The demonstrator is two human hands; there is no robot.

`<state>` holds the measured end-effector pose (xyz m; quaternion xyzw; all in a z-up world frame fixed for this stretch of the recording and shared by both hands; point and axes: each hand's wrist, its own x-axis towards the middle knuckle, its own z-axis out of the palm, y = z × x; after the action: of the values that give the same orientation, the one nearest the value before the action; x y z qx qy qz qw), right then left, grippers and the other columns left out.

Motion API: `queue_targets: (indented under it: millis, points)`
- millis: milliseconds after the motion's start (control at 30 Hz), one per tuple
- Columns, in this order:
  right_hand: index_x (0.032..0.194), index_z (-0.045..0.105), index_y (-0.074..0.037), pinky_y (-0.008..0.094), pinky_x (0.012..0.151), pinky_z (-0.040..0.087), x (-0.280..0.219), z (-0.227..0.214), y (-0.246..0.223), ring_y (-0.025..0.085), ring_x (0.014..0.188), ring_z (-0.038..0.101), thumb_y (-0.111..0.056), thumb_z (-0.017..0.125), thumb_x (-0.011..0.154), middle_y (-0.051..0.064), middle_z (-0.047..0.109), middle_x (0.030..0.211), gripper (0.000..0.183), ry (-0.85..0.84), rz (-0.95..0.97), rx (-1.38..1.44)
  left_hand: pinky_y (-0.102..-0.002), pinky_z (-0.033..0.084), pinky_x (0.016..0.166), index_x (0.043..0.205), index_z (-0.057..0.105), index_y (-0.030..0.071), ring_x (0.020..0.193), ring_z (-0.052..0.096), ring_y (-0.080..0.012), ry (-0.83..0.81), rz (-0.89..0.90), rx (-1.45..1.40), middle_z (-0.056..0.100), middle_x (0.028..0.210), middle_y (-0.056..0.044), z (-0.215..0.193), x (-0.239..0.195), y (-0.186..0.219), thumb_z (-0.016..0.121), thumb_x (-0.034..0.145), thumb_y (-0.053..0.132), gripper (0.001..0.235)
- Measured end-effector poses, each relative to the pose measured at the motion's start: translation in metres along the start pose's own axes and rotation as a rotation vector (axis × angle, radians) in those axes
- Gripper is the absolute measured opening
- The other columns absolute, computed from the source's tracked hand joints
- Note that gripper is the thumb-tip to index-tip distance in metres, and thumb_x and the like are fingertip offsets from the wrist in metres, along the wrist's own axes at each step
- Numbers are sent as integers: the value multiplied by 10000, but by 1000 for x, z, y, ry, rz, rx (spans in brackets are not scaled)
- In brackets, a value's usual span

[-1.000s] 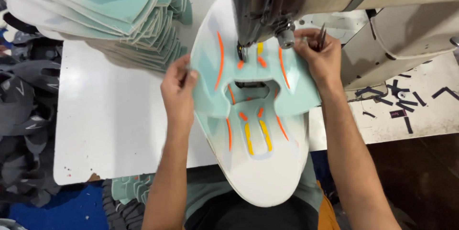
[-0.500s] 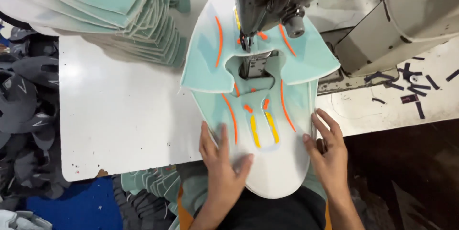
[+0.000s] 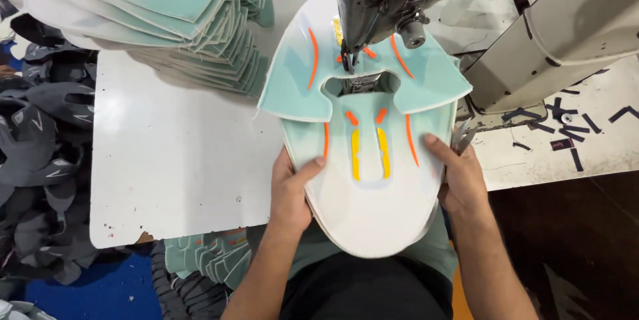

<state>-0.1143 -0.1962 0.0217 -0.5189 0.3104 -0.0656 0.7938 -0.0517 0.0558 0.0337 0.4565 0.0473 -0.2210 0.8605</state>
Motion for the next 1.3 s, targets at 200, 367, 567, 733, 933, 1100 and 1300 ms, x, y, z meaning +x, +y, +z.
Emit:
queue_targets:
  millis: [200,367,567,733,933,1100,1300]
  points:
    - [1394,488,-19,382,850,621,18,10,-3,244,1039,713,-169,676,906,145,690,1202,544,55,-73,86,-345,569,900,1335,550,-32,1032,684,-178,-10,72,-58,684,1197,-114,15,19,5,626,936,62,416]
    - [1358,547,-5,326,868,596,34,3,1,188,1044,702,-206,694,942,126,699,1206,484,-9,-180,-3,-325,539,934,1338,553,-24,1064,646,-144,-21,196,10,674,1206,-80,18,26,4,639,943,39,409]
    - [1284,607,15,322,825,581,45,10,-5,171,956,703,-175,715,952,110,708,1147,397,-37,-251,25,-315,505,944,1328,590,-59,1051,617,-147,26,259,71,664,1203,-92,9,47,-5,654,974,30,370]
    - [1166,649,-17,304,748,570,64,19,-24,148,834,691,-147,702,953,85,721,1014,255,-7,-268,-71,-306,497,982,1340,577,-57,1085,622,-146,34,335,80,666,1236,-90,20,64,1,657,951,22,405]
    - [1069,684,-4,269,690,555,97,17,-26,91,770,663,-142,697,1010,42,714,937,150,-71,-354,-100,-319,484,1012,1356,552,-61,1111,610,-149,29,407,28,663,1244,-87,21,83,-4,668,964,17,417]
    - [1077,667,-74,300,504,456,92,1,-62,87,634,574,-278,579,1057,-4,663,850,223,63,-394,-220,-327,471,1031,1394,550,-64,1146,583,-169,10,422,75,630,1301,-130,6,89,8,659,998,30,421]
    - [1137,688,-18,429,673,465,105,-7,-128,308,773,580,-314,451,1131,189,620,902,379,150,-834,-993,-321,489,1087,1499,501,30,1284,528,-170,185,910,868,512,1441,-93,-13,104,86,532,1136,298,452]
